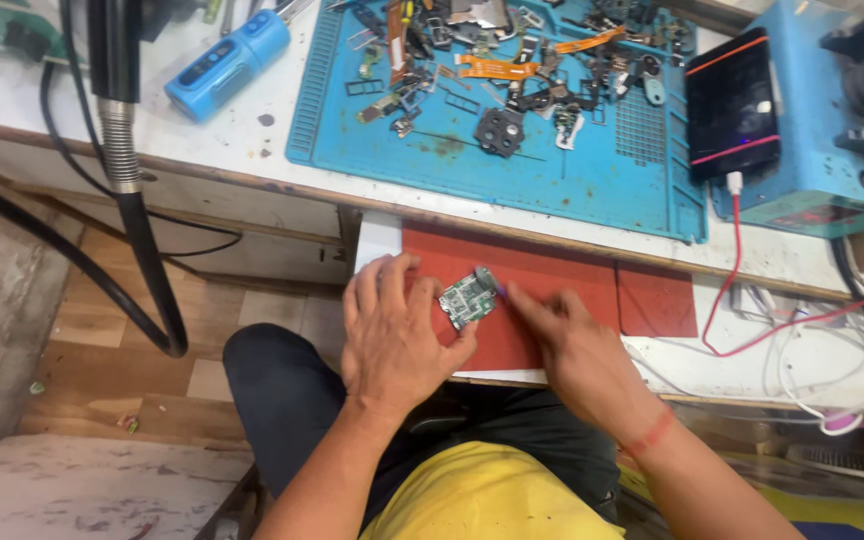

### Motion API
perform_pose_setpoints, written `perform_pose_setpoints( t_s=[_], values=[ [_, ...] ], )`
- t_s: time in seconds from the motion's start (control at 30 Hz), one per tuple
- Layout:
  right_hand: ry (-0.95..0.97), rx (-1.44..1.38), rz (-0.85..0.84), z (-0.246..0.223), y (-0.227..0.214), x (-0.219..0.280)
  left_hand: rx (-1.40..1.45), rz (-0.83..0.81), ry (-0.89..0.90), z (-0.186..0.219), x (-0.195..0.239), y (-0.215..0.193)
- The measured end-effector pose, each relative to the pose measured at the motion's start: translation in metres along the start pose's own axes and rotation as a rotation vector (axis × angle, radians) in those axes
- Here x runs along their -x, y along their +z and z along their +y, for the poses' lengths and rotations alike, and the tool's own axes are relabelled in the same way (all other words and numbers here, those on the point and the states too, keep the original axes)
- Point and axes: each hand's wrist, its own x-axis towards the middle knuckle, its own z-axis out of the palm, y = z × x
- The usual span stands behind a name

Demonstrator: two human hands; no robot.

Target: The person cleans a small electronic circuit board using a toothbrush. They hold the board on a red mat and repeatedly scrub its surface with the brush, focusing on specific areas.

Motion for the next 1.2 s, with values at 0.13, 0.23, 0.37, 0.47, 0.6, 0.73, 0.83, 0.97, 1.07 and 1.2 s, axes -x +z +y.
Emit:
perform_pose_setpoints(
  t_s=[0.13, 0.23, 0.37, 0.47, 0.6, 0.73, 0.83, 0.97, 1.07, 1.2],
  values=[
    [-0.133, -0.025, 0.088, 0.001, 0.003, -0.017, -0.003, 0.027, 0.013, -0.006, -0.014, -0.011],
    [-0.191, -0.029, 0.029, 0.017, 0.02, -0.006, -0.051, 0.06, 0.035, -0.002, -0.004, -0.002],
    [-0.029, -0.018, 0.072, 0.027, 0.017, -0.019, -0.045, 0.085, 0.024, -0.002, -0.005, 0.0],
    [-0.073, 0.025, -0.004, 0.027, 0.004, -0.022, -0.073, 0.069, 0.01, -0.002, 0.0, -0.001],
    [-0.131, -0.073, 0.094, 0.029, -0.005, -0.015, -0.072, 0.04, 0.009, 0.002, -0.002, 0.001],
    [-0.081, -0.098, 0.05, 0.019, 0.011, -0.017, -0.064, 0.029, -0.03, -0.001, -0.006, -0.002],
    [-0.064, -0.044, 0.013, 0.016, 0.02, -0.014, -0.075, 0.022, -0.028, 0.0, -0.004, 0.001],
    [-0.106, -0.077, -0.017, 0.015, 0.012, -0.017, -0.08, 0.034, -0.021, 0.001, -0.008, 0.001],
    [-0.093, -0.069, 0.027, 0.013, 0.009, -0.017, -0.083, 0.027, -0.025, 0.001, -0.004, 0.001],
    [-0.078, -0.047, -0.021, 0.015, 0.009, -0.013, -0.086, 0.019, -0.014, 0.0, -0.005, 0.002]
  ],
)
